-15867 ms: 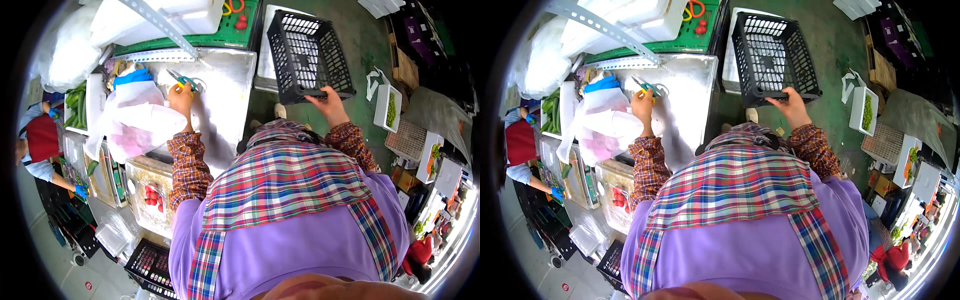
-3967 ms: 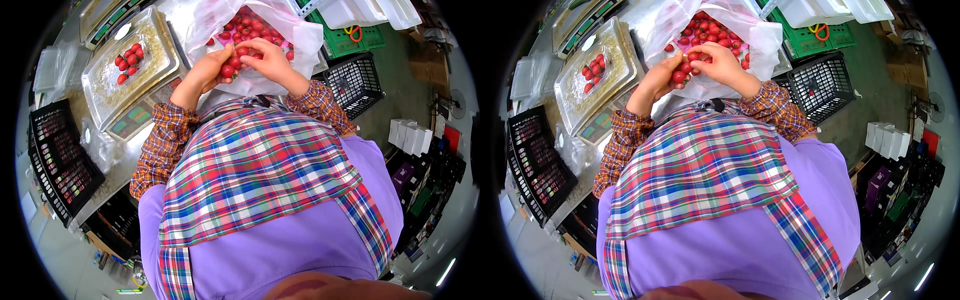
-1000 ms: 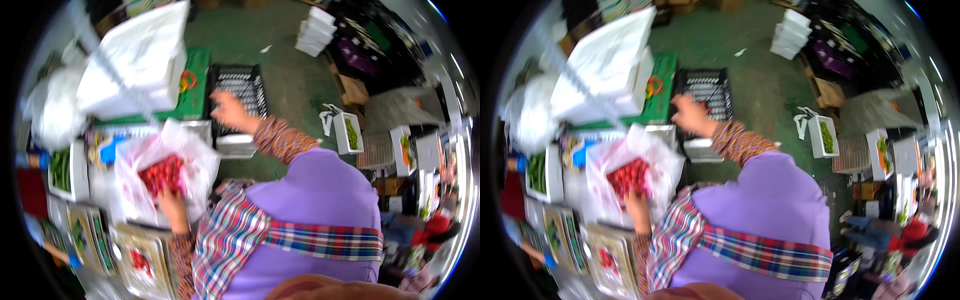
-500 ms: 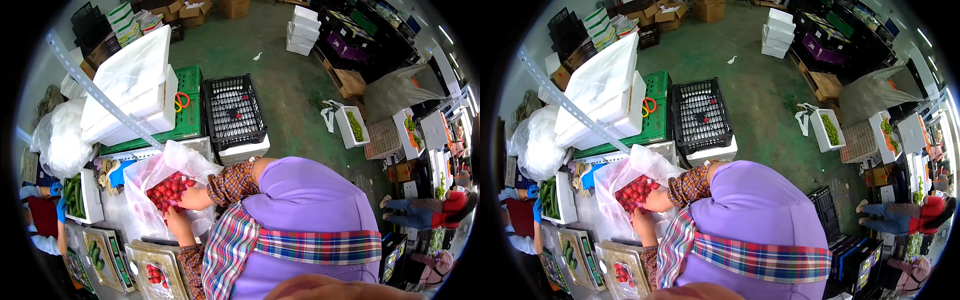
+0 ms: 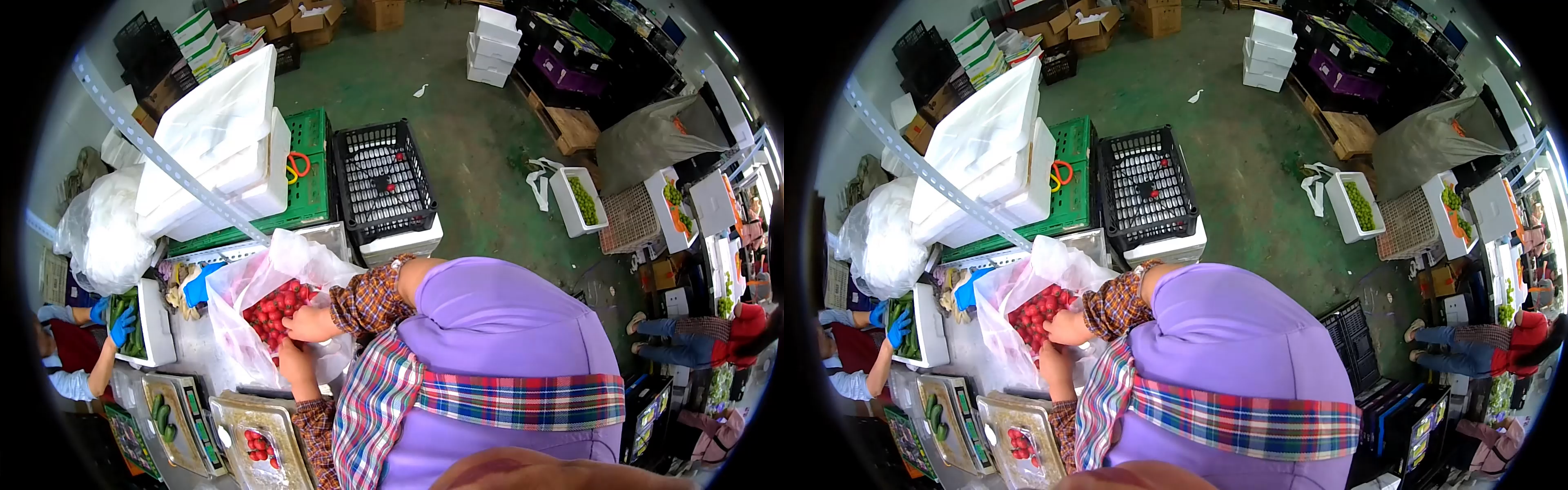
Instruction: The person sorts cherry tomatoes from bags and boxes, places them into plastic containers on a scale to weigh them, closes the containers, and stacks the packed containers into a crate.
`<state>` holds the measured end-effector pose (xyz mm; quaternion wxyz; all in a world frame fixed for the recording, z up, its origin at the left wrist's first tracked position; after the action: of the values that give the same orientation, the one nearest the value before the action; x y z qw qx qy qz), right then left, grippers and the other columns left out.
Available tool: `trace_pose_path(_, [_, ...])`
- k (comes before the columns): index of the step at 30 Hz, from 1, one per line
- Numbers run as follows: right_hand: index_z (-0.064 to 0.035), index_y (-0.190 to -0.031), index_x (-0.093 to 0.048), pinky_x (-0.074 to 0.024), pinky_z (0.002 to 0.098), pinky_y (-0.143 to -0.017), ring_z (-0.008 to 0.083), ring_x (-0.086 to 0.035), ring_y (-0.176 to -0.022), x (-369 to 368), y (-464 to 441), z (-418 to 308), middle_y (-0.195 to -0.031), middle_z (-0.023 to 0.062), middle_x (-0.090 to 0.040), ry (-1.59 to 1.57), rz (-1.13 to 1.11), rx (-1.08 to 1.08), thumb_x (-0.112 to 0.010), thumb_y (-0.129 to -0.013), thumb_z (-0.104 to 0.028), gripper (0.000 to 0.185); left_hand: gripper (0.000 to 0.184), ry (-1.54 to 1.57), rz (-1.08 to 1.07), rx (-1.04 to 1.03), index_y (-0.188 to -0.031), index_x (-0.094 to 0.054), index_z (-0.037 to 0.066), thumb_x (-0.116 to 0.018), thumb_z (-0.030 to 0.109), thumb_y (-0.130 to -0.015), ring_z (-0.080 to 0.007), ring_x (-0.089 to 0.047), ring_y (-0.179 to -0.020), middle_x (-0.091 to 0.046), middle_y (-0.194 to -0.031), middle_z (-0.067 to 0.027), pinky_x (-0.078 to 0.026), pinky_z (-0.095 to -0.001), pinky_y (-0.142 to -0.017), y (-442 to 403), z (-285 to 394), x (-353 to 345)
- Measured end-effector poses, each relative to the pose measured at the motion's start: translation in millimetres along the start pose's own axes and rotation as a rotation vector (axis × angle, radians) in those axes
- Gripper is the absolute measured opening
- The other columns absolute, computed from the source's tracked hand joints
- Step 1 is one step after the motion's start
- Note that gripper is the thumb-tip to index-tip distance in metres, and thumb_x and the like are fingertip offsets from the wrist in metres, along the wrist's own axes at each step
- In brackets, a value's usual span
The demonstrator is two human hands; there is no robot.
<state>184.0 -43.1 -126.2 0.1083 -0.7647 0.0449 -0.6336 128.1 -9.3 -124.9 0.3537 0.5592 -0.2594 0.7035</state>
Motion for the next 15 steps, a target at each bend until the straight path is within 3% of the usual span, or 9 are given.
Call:
trace_pose_path(5, [-0.0018,-0.085,-0.064,-0.0519,0.0405,-0.057,0.0314,-0.064,-0.072,-16.1,-6.1,1.6,-0.095,0.0204,-0.055,0.011,-0.248,-0.074,-0.058,-0.075,-0.020,0.022,0.031,0.032,-0.036,-0.015,-0.094,-0.055,0.004,-0.064,0.027,-0.076,-0.0382,-0.060,-0.085,-0.060,-0.095,-0.0183,-0.048,-0.0492,-0.069,4.3,4.7,2.7])
trace_pose_path(11, [-0.0037,-0.101,-0.056,-0.0502,0.0459,-0.059,0.0380,-0.062,-0.073,14.7,8.2,16.9,-0.093,0.0242,-0.055,-0.277,-0.067,-0.057,-0.054,-0.083,-0.021,0.025,0.026,0.221,-0.016,0.010,-0.084,-0.060,0.001,-0.069,0.023,-0.073,-0.0368,-0.061,-0.076,-0.064,-0.085,-0.0177,-0.048,-0.0453,-0.067,3.5,-20.2,-11.4])
trace_pose_path(12, [-0.0032,-0.100,-0.053,-0.0495,0.0477,-0.060,0.0398,-0.062,-0.074,7.8,10.2,20.5,-0.095,0.0273,-0.055,-0.288,-0.113,-0.076,-0.051,-0.084,-0.022,0.024,0.024,0.324,0.010,0.055,-0.077,-0.061,-0.001,-0.070,0.021,-0.072,-0.0322,-0.060,-0.065,-0.064,-0.074,-0.0151,-0.047,-0.0416,-0.062,5.5,-22.0,-7.2])
trace_pose_path(15, [-0.0022,-0.099,-0.053,-0.0498,0.0483,-0.061,0.0404,-0.062,-0.075,3.6,14.6,21.0,-0.097,0.0293,-0.055,-0.348,-0.177,-0.085,-0.049,-0.085,-0.022,0.024,0.026,0.473,-0.010,0.099,-0.079,-0.061,-0.001,-0.071,0.022,-0.073,-0.0262,-0.058,-0.059,-0.062,-0.068,-0.0124,-0.046,-0.0377,-0.058,8.8,-21.3,1.6])
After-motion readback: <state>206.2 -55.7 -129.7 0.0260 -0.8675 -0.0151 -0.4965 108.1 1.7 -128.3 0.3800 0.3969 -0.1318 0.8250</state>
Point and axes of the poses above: each hand's wrist, its own y-axis away from the middle knuckle, its own x-axis out of the back of the hand, z = x × y, the point moved 9 cm from there along -y, towards the middle knuckle
